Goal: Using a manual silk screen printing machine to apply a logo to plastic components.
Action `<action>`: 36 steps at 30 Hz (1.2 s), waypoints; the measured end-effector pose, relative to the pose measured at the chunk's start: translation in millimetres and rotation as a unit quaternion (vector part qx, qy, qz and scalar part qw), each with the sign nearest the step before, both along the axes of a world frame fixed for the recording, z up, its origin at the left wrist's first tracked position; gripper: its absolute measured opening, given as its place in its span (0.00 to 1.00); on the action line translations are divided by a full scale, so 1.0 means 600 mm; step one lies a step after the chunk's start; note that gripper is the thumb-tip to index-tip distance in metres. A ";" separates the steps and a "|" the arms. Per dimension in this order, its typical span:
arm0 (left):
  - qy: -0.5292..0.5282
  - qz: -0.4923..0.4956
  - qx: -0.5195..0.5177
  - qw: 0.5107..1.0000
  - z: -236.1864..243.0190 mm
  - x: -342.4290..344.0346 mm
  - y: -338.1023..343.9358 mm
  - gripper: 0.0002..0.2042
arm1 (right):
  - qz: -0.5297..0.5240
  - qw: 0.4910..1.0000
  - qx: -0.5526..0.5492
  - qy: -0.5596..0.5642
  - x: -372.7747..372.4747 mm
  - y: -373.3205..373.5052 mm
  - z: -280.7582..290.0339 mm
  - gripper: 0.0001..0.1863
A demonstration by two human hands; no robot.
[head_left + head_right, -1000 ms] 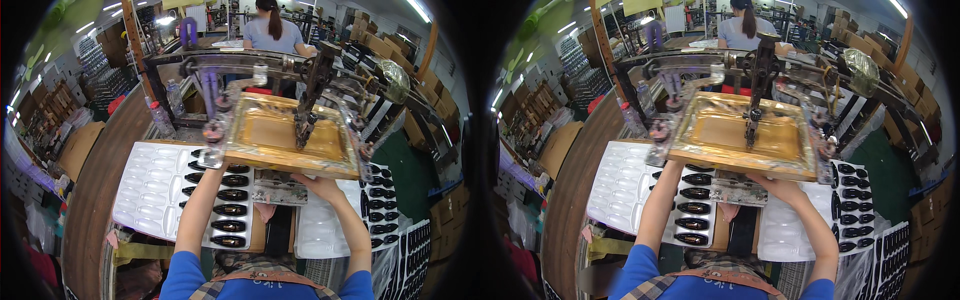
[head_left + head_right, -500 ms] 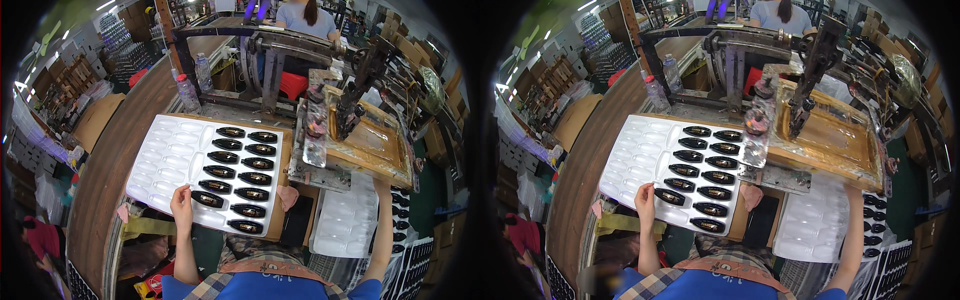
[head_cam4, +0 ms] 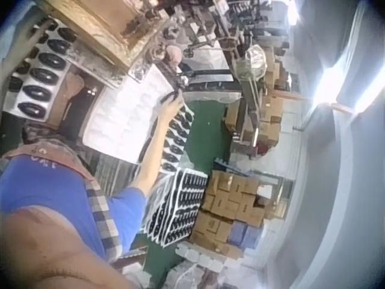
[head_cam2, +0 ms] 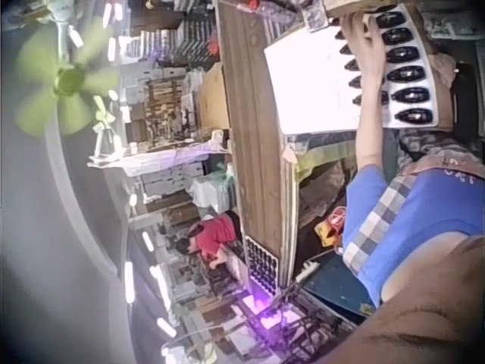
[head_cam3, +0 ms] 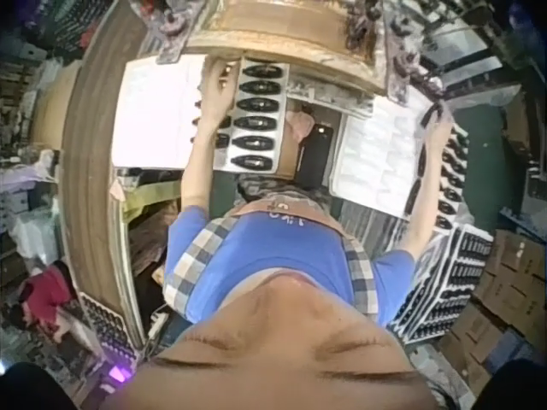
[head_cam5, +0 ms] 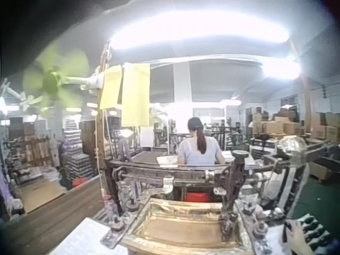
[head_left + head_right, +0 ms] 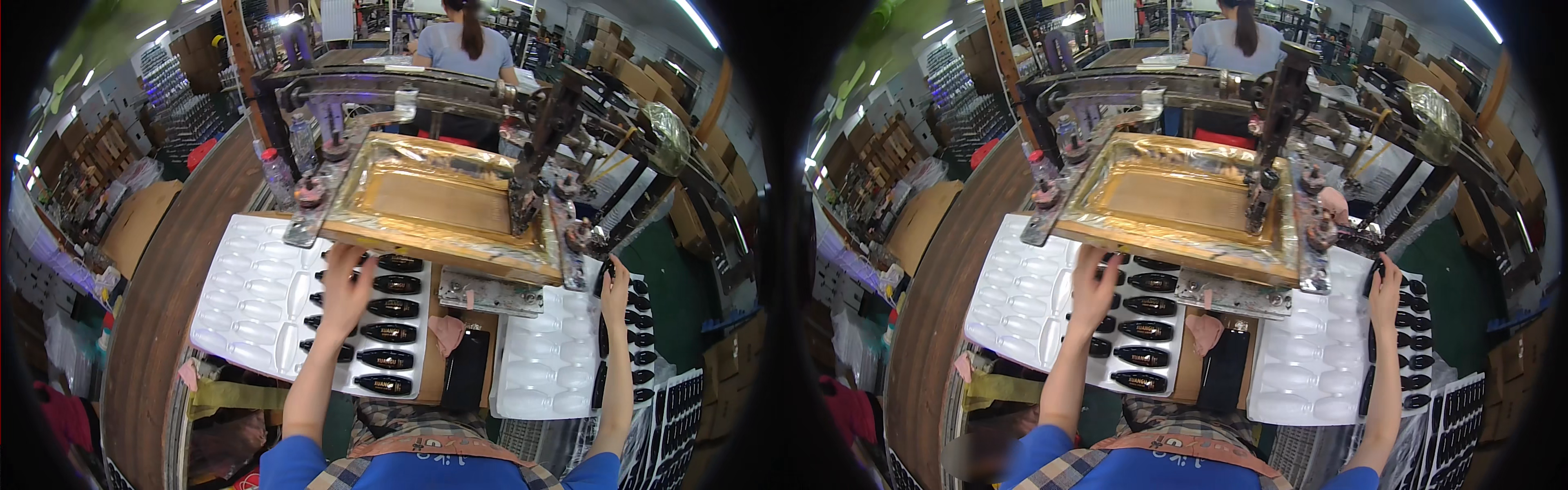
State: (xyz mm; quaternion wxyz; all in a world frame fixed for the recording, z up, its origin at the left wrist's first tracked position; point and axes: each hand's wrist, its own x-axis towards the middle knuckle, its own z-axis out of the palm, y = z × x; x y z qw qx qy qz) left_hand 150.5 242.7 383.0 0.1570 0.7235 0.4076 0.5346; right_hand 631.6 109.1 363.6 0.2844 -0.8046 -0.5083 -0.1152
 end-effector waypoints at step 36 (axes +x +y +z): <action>-0.070 0.223 -0.379 0.895 -0.154 -0.240 -0.203 0.10 | -0.126 0.944 -0.305 -0.015 -0.055 -0.166 -0.007 0.28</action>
